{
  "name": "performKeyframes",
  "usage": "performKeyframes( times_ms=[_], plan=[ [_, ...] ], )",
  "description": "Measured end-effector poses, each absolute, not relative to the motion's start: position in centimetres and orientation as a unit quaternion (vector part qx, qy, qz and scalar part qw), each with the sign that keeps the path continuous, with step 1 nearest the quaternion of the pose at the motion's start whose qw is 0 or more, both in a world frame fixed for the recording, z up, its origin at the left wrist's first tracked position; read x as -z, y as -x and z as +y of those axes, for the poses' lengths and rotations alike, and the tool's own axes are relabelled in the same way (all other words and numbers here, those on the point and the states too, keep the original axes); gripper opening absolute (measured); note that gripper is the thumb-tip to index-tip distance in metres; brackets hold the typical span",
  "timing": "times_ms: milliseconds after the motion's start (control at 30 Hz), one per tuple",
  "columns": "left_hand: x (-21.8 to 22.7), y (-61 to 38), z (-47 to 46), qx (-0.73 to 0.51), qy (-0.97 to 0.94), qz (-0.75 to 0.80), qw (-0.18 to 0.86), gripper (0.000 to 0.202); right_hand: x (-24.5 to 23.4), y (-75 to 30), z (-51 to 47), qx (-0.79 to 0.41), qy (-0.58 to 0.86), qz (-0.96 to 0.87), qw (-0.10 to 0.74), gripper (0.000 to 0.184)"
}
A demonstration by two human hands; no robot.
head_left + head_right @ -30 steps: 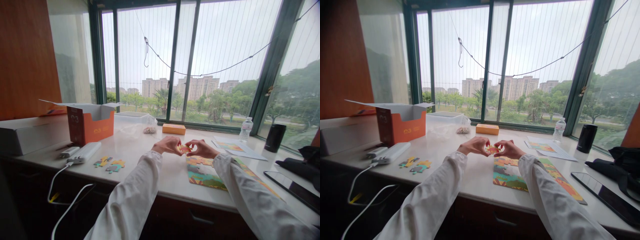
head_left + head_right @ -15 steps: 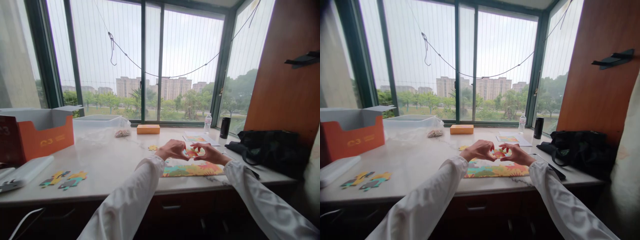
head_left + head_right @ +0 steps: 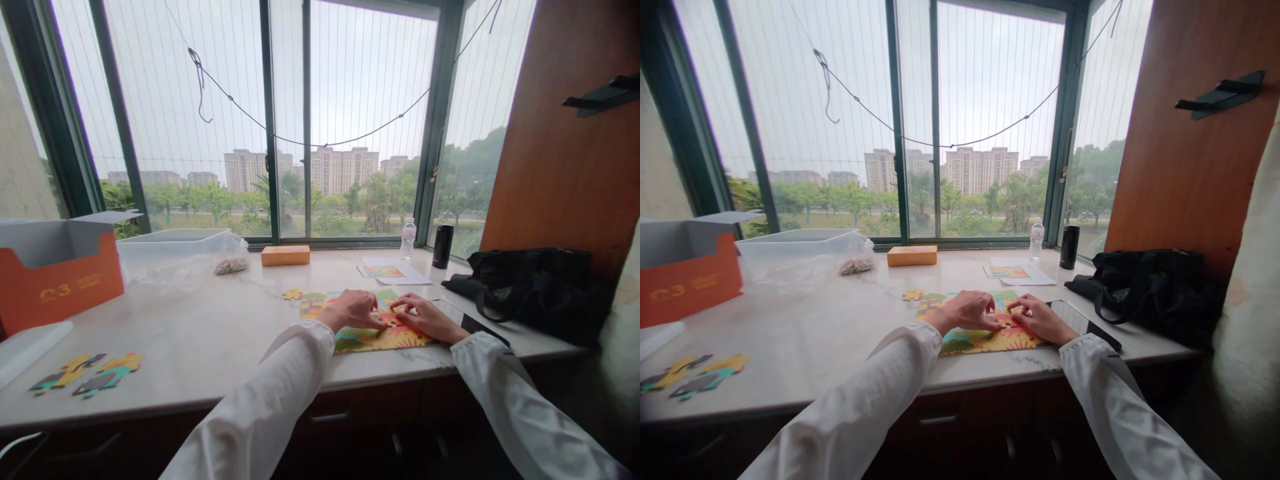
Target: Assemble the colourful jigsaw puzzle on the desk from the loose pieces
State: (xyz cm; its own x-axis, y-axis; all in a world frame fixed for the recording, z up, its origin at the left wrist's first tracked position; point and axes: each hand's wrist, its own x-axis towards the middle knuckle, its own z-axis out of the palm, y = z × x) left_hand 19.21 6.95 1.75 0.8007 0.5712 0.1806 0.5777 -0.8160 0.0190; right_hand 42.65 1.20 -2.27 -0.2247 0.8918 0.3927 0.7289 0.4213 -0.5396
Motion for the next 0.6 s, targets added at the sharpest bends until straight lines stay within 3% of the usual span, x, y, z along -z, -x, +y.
performKeyframes(
  times_ms=[333,600],
  plan=[
    [-1.73,-19.05,6.92,0.094,0.951,-0.296,-0.005,0.055,2.82,-43.26,1.72,-0.102,0.531,-0.777,0.323,0.037],
    [-1.55,-18.82,6.93,0.127,0.948,-0.290,-0.029,0.034,2.65,-43.31,1.67,-0.112,0.528,-0.778,0.320,0.038]
  ],
)
